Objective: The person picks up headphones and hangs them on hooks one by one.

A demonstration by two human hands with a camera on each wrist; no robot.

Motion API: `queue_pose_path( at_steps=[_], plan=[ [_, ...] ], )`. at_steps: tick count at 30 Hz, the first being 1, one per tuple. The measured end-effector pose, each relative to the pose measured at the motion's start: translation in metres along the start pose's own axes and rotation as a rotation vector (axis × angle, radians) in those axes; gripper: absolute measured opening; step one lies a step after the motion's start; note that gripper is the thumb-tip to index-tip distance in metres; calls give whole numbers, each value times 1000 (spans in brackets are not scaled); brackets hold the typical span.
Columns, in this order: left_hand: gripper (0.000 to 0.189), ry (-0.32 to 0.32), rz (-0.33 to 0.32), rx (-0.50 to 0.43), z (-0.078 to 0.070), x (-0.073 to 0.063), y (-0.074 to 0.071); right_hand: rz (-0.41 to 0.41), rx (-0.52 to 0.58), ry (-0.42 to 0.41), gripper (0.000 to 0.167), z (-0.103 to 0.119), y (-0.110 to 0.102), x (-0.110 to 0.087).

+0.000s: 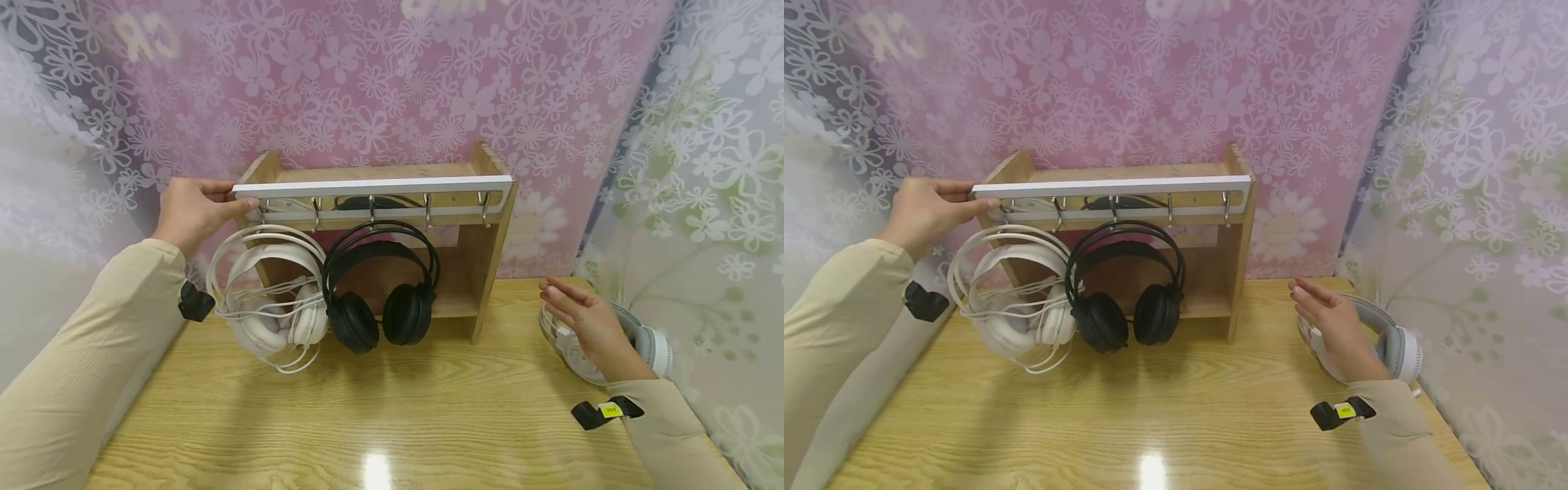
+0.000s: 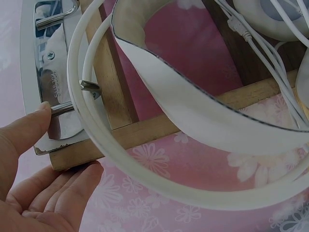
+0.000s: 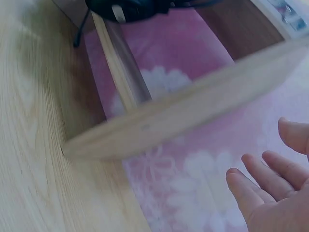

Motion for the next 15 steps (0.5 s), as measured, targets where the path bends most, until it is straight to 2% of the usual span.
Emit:
queue_pose_path(
  at_steps=[8, 15],
  plan=[
    [64, -3, -2, 1, 0, 0, 0, -33, 111, 3, 31, -11, -43, -12],
    [64, 6, -7, 3, -1, 1, 0, -52, 101, -8, 33, -22, -63, -13]
  ],
)
Point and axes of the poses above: each hand's wrist, its own x-axis towards the middle knuckle, its own y-axis out of the palm, z = x × y, the point moved 7 cm from there along x, towards the middle knuckle, and after that the axes turned 12 degrees about -x, right-handed, at the moved point
